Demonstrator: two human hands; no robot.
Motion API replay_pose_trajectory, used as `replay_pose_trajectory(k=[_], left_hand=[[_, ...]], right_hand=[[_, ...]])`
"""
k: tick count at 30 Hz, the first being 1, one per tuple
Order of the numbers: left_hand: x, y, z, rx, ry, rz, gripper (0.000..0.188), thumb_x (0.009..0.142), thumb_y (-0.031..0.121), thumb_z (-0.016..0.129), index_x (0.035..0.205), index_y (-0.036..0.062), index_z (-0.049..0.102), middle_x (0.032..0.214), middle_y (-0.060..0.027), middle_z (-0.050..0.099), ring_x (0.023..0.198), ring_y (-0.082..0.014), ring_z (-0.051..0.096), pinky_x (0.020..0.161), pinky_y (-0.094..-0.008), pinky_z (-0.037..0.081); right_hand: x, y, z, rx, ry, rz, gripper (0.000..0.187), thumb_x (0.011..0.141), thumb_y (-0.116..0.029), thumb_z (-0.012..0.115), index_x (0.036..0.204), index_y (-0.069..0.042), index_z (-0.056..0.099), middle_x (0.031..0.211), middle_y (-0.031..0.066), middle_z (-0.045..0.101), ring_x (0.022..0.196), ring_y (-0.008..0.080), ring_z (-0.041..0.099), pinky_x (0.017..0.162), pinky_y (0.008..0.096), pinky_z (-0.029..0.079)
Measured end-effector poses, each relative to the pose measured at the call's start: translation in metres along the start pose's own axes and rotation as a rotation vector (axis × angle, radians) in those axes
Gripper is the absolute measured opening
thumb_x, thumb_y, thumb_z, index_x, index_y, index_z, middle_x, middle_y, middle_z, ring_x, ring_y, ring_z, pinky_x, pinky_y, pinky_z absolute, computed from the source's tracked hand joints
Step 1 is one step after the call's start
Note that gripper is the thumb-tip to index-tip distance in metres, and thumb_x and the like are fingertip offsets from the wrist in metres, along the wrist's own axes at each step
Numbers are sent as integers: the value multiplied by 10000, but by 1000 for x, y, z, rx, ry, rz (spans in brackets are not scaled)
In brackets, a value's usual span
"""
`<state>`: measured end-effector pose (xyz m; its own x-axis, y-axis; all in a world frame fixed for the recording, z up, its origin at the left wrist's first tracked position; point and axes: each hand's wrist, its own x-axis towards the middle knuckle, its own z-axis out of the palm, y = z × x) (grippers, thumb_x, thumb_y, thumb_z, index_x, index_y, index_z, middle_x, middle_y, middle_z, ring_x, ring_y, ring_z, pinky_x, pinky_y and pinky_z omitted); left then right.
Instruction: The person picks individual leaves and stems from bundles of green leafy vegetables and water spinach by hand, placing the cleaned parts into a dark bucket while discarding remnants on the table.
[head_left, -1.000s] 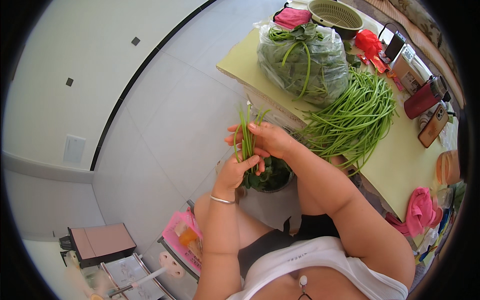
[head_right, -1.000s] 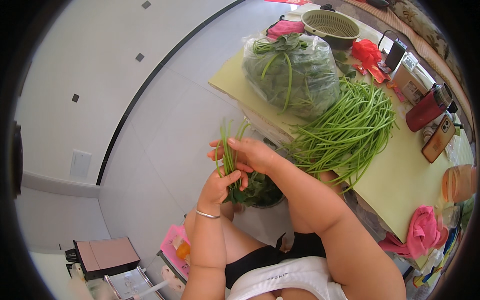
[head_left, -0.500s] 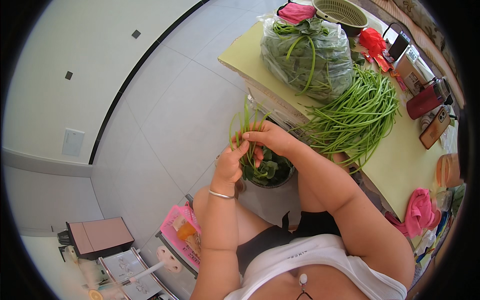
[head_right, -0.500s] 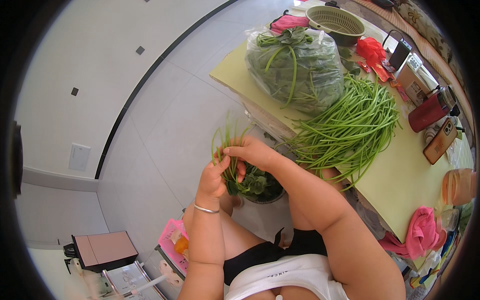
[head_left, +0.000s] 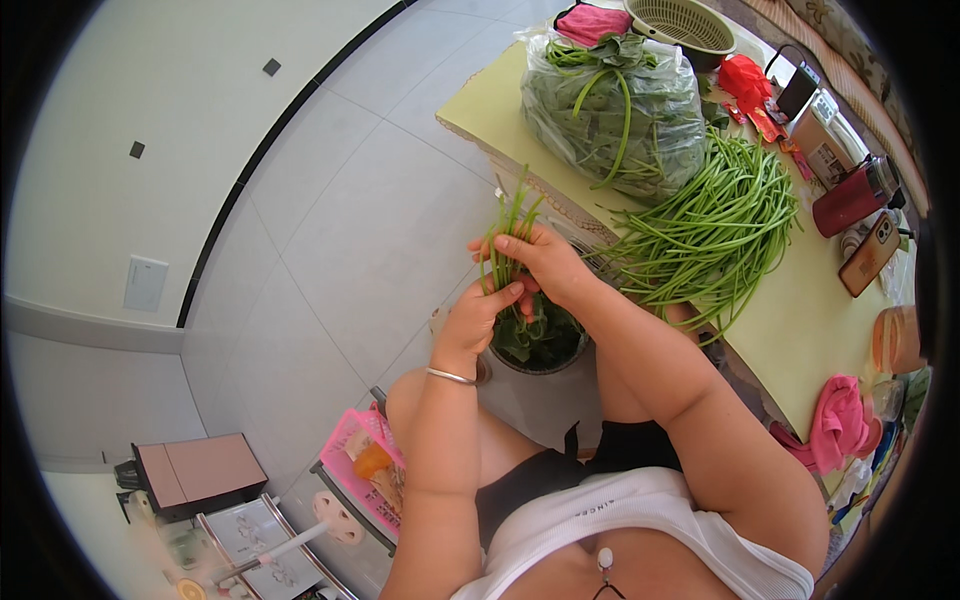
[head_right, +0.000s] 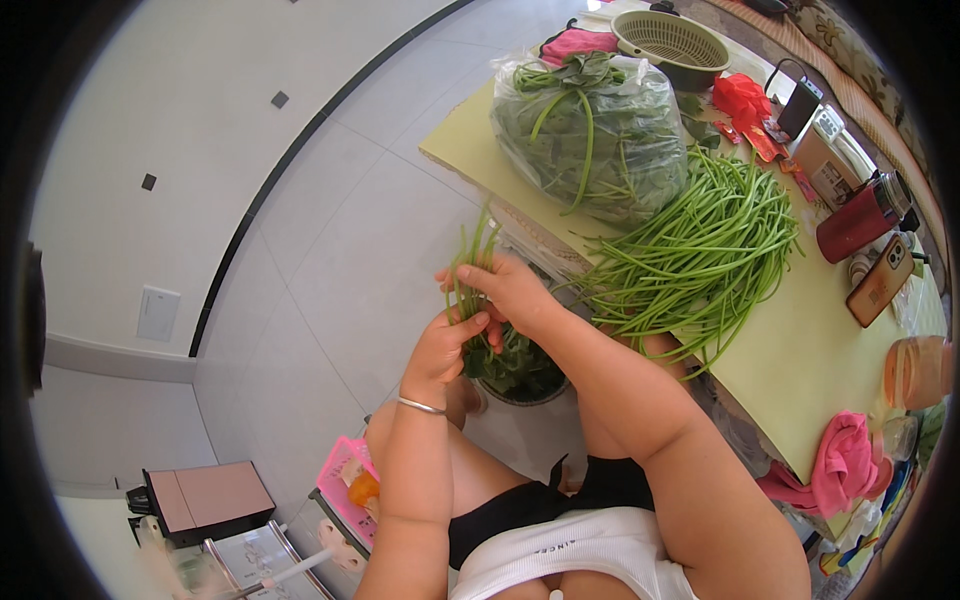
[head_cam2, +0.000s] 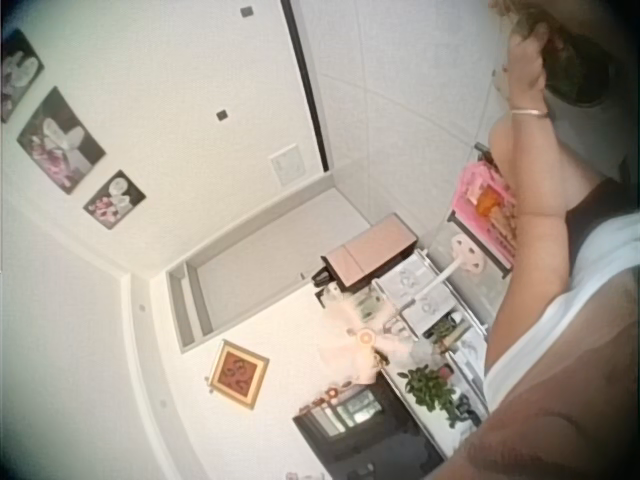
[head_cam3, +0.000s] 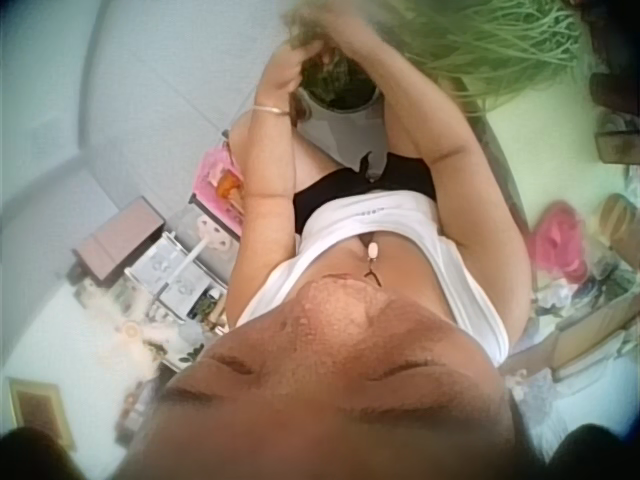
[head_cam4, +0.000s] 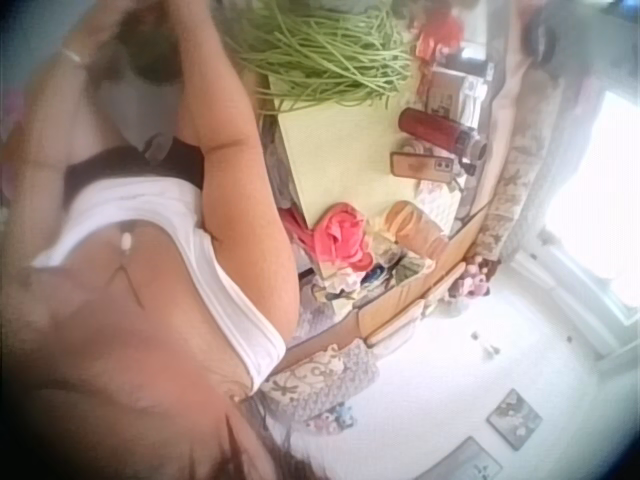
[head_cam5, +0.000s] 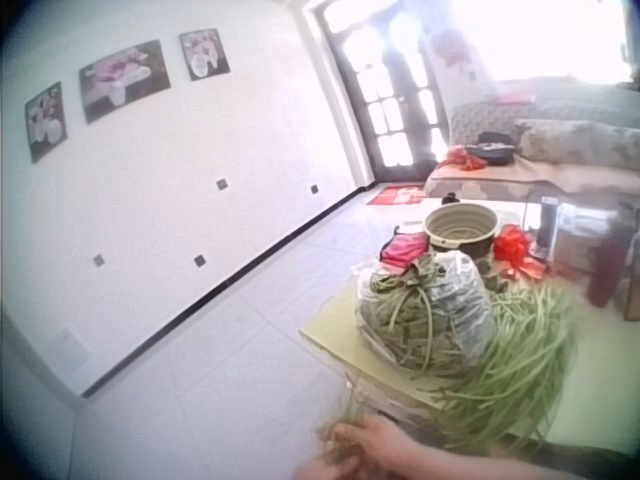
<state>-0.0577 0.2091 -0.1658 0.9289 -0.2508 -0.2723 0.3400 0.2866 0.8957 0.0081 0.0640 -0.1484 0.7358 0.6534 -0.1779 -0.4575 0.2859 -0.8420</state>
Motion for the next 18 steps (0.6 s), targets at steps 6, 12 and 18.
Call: replay_pose_trajectory(k=[6, 12, 18], left_hand=[[8, -4, -6, -121, -23, 14, 205, 915, 196, 579, 879, -6, 571, 706, -80, 535, 704, -244, 558, 672, -340, 454], [4, 7, -27, -457, 130, 130, 195, 932, 216, 557, 858, 35, 558, 783, -107, 562, 789, -284, 570, 735, -385, 470], [-1, 10, -38, -579, 235, 209, 193, 951, 199, 525, 863, 29, 544, 1005, -207, 625, 949, -331, 602, 844, -434, 491]], right_hand=[[14, 18, -6, 13, 185, -231, 353, 975, -280, 485, 1145, 17, 572, 890, 127, 647, 597, 177, 614, 516, 291, 508], [14, 25, -12, -225, 235, -84, 320, 919, -296, 577, 1015, 10, 583, 807, 81, 640, 727, 155, 608, 676, 285, 487], [0, 12, 2, -598, 116, -184, 225, 825, -208, 666, 787, 10, 630, 711, 38, 614, 667, 115, 544, 615, 287, 446]])
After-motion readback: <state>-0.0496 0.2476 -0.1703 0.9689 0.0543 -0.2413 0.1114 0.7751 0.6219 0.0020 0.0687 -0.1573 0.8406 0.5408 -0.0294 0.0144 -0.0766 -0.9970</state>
